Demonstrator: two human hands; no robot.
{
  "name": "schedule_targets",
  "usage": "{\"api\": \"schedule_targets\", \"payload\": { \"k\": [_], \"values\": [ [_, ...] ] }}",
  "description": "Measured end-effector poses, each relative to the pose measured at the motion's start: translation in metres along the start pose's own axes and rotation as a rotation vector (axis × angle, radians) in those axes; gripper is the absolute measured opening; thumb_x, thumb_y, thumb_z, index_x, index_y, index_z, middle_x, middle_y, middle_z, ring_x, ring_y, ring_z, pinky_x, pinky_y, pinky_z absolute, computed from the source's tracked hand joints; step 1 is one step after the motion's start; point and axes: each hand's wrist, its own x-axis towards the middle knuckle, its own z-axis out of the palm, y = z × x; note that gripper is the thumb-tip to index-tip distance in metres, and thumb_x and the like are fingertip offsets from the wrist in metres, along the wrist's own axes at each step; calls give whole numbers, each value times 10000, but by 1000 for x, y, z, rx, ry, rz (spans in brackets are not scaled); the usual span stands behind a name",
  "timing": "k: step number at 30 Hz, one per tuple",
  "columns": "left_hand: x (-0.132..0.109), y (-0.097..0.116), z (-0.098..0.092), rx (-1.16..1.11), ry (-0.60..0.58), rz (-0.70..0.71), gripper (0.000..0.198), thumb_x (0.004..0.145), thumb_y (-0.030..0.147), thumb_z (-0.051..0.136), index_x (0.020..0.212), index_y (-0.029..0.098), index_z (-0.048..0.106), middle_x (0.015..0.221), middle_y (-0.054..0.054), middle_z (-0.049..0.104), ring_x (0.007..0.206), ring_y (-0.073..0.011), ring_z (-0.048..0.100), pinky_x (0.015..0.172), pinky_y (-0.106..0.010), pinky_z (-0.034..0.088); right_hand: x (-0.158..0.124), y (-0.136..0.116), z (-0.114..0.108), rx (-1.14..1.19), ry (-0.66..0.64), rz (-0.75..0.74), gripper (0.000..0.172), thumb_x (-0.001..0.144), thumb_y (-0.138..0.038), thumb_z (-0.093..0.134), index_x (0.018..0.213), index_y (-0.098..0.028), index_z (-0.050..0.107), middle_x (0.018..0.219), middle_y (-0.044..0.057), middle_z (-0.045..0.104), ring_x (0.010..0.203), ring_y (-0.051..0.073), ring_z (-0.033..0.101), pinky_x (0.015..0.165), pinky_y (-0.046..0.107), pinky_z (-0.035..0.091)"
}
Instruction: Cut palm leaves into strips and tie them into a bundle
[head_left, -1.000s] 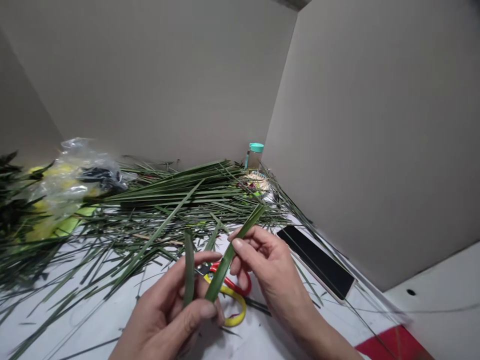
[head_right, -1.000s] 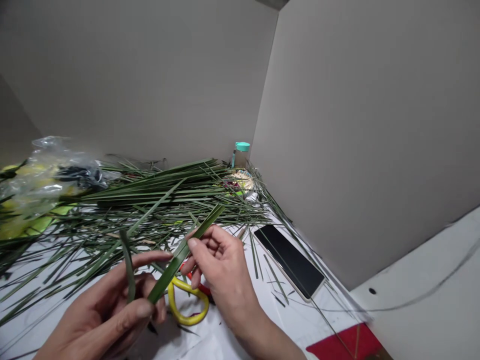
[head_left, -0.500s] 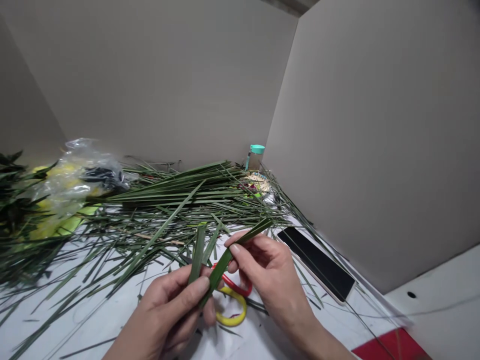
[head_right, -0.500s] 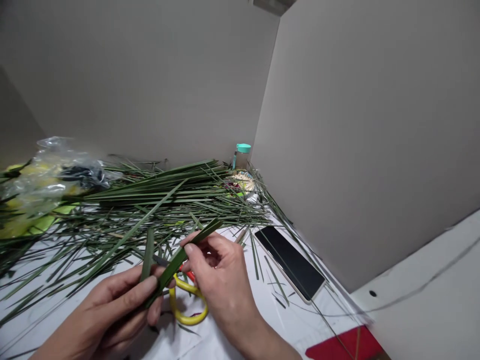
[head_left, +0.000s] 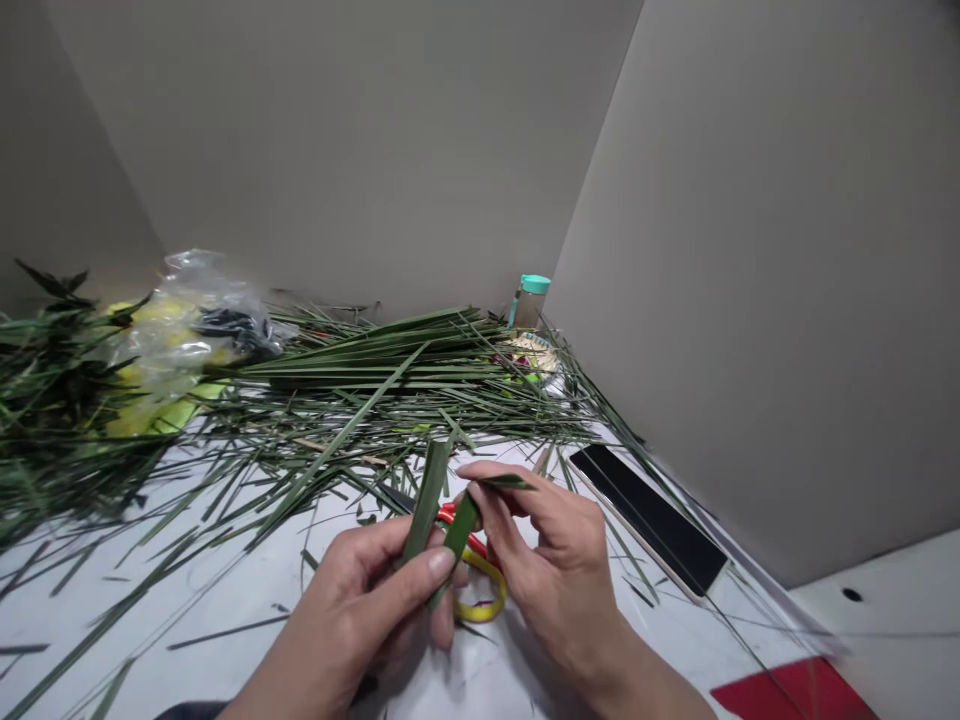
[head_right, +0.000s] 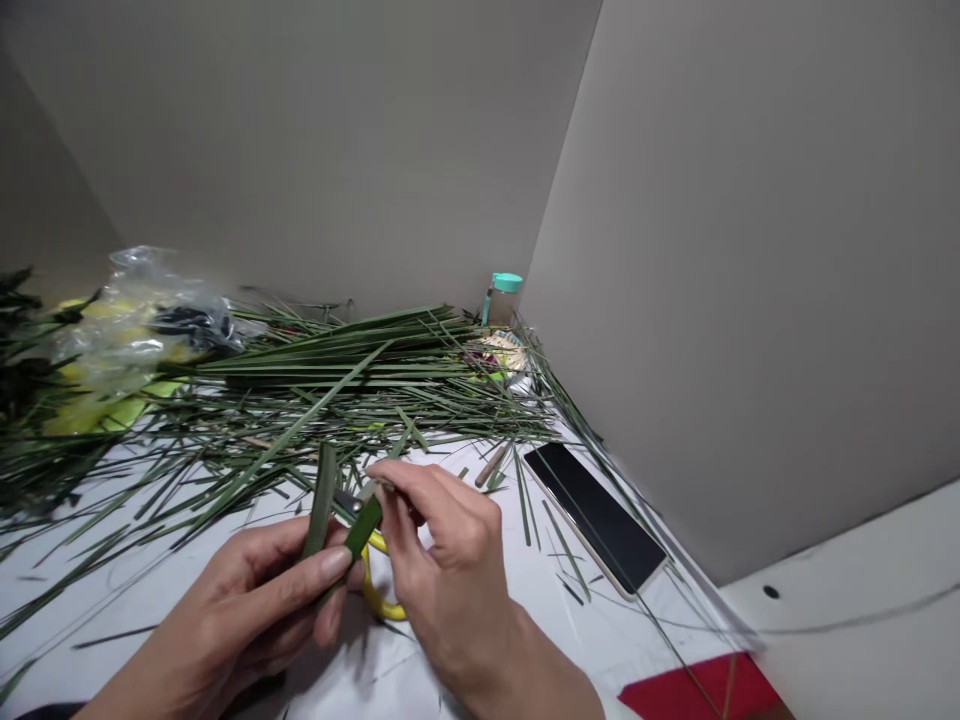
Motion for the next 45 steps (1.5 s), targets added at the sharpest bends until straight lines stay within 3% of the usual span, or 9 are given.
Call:
{"api": "schedule_targets", "payload": {
  "k": [4, 8, 12, 16, 21, 27, 32, 40, 45],
  "values": [
    [-1, 1, 6, -178, -89, -4, 307, 873, 403, 627, 683, 163, 604, 499, 62, 446, 397, -36, 176, 396, -212, 130, -5, 4, -4, -123, -63, -234, 265, 905, -13, 532, 1112, -87, 680, 817, 79, 726, 697, 159, 639, 655, 267, 525],
    [-3, 5, 12, -315, -61, -18, 238, 842, 357, 670, 706, 185, 577, 517, 78, 411, 429, -44, 153, 403, -199, 128, -7, 8, -7, -106, -119, -319, 317, 907, -48, 560, 1208, -97, 651, 1002, 122, 736, 851, 188, 667, 758, 295, 547],
    [-4, 6, 10, -277, -64, -17, 194, 864, 342, 643, 802, 159, 667, 621, 15, 586, 413, -23, 190, 400, -201, 126, -8, 8, -8, -176, -121, -366, 262, 928, -86, 556, 1161, -69, 673, 945, 133, 736, 855, 184, 691, 749, 257, 562],
    [-3, 6, 8, -337, -110, -23, 404, 933, 405, 522, 717, 111, 696, 443, 72, 347, 392, -35, 174, 405, -210, 151, -9, 6, -9, -253, -153, -395, 254, 949, -100, 525, 1155, -68, 670, 964, 146, 738, 884, 198, 706, 773, 270, 572],
    [-1, 6, 7, -477, -158, -75, 287, 905, 349, 599, 740, 125, 670, 554, 27, 515, 389, -10, 190, 392, -178, 154, -10, 5, -9, -330, -185, -400, 270, 973, -120, 489, 1187, -110, 653, 975, 125, 744, 899, 203, 705, 793, 294, 575],
    [-1, 1, 4, -535, -149, -116, 162, 877, 306, 661, 798, 166, 641, 497, 102, 319, 410, -17, 147, 396, -145, 160, -9, 6, -6, -359, -188, -385, 253, 972, -102, 470, 1132, -65, 662, 925, 142, 735, 824, 195, 688, 742, 289, 568],
    [1, 5, 4, -379, -114, -99, 228, 904, 321, 612, 756, 147, 608, 615, 35, 521, 413, -5, 195, 393, -158, 146, -7, 6, -4, -450, -174, -403, 246, 939, -65, 472, 1048, -37, 691, 800, 128, 719, 690, 189, 648, 629, 284, 540],
    [3, 1, 2, -188, -56, -70, 287, 905, 337, 597, 680, 159, 589, 503, 68, 398, 415, -43, 184, 402, -205, 136, -8, 1, -3, -284, -173, -173, 247, 923, -75, 472, 977, -133, 706, 751, 59, 683, 663, 155, 613, 624, 261, 520],
    [2, 0, 3, -209, -122, -98, 318, 913, 362, 573, 697, 141, 653, 422, 94, 297, 386, -41, 146, 407, -215, 131, -8, 1, -2, -223, -184, -138, 238, 909, -58, 482, 903, -127, 710, 752, 64, 670, 664, 157, 598, 617, 266, 501]
  ]
}}
